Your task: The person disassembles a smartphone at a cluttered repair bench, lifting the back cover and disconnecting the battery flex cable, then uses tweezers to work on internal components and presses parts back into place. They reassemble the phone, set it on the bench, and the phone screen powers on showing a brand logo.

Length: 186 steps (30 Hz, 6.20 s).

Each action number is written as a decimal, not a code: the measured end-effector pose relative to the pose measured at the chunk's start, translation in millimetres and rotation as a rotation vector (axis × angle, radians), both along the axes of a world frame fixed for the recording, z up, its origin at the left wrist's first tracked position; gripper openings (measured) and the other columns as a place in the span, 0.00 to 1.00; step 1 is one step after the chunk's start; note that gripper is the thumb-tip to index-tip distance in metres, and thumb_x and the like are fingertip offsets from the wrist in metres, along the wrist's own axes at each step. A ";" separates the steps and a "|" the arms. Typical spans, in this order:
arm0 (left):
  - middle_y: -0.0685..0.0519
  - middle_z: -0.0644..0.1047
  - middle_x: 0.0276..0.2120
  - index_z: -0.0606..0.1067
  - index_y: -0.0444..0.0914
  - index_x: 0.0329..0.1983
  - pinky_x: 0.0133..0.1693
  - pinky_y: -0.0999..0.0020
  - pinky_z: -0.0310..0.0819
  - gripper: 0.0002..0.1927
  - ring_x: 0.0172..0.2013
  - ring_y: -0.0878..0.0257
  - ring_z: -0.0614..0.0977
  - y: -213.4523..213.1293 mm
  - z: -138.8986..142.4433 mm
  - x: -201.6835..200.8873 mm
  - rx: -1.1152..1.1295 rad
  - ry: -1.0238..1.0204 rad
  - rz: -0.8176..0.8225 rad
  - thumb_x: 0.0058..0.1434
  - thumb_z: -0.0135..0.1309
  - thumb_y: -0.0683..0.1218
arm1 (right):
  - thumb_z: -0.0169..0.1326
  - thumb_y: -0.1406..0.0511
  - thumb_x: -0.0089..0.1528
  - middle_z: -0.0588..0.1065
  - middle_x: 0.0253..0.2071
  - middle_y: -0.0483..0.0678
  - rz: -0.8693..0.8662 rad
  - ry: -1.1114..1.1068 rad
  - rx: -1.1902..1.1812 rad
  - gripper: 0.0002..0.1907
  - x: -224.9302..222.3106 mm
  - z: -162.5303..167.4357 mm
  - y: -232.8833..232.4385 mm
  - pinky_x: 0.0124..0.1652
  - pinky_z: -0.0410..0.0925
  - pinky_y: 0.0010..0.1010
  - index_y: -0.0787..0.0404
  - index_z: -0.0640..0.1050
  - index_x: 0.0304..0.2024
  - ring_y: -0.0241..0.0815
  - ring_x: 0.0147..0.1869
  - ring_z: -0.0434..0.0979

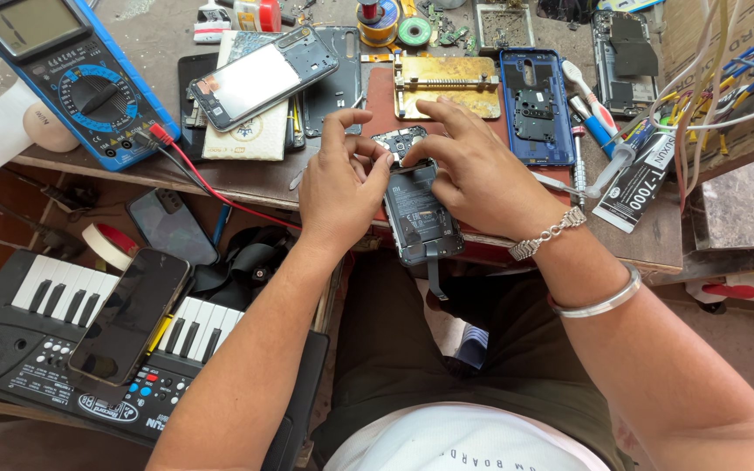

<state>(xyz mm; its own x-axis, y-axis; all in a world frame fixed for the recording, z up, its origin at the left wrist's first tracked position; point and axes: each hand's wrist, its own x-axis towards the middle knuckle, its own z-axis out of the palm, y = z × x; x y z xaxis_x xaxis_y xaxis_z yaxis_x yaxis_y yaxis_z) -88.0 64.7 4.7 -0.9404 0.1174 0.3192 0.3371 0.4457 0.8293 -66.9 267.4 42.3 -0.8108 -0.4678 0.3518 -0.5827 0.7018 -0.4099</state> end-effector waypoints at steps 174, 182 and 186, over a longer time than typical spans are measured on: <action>0.63 0.78 0.35 0.73 0.46 0.54 0.30 0.65 0.71 0.22 0.26 0.67 0.75 -7.2 1.2 15.8 -0.081 0.306 -0.174 0.56 0.57 0.36 | 0.63 0.66 0.58 0.73 0.62 0.52 -0.132 0.308 0.078 0.10 9.5 0.5 6.1 0.60 0.68 0.42 0.55 0.85 0.43 0.53 0.66 0.73; 0.61 0.77 0.35 0.74 0.47 0.53 0.30 0.64 0.71 0.20 0.26 0.65 0.77 -9.0 1.2 16.2 -0.124 0.316 -0.179 0.59 0.58 0.37 | 0.63 0.66 0.59 0.73 0.63 0.52 -0.130 0.294 0.095 0.11 9.1 -0.6 7.1 0.60 0.68 0.43 0.55 0.85 0.44 0.54 0.65 0.73; 0.61 0.80 0.38 0.73 0.47 0.53 0.32 0.63 0.73 0.20 0.28 0.63 0.78 -8.7 1.4 15.6 -0.127 0.368 -0.199 0.59 0.57 0.37 | 0.63 0.66 0.59 0.73 0.63 0.52 -0.102 0.295 0.071 0.10 8.3 1.4 8.4 0.60 0.68 0.43 0.56 0.84 0.44 0.54 0.65 0.73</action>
<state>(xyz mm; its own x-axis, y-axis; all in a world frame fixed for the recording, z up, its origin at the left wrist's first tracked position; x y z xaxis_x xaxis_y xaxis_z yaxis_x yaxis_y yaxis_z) -72.4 56.0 6.1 -0.7213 0.3453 0.6004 0.6901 0.4327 0.5802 -58.6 275.7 43.6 -0.7225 -0.4213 0.5482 -0.5945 0.7833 -0.1815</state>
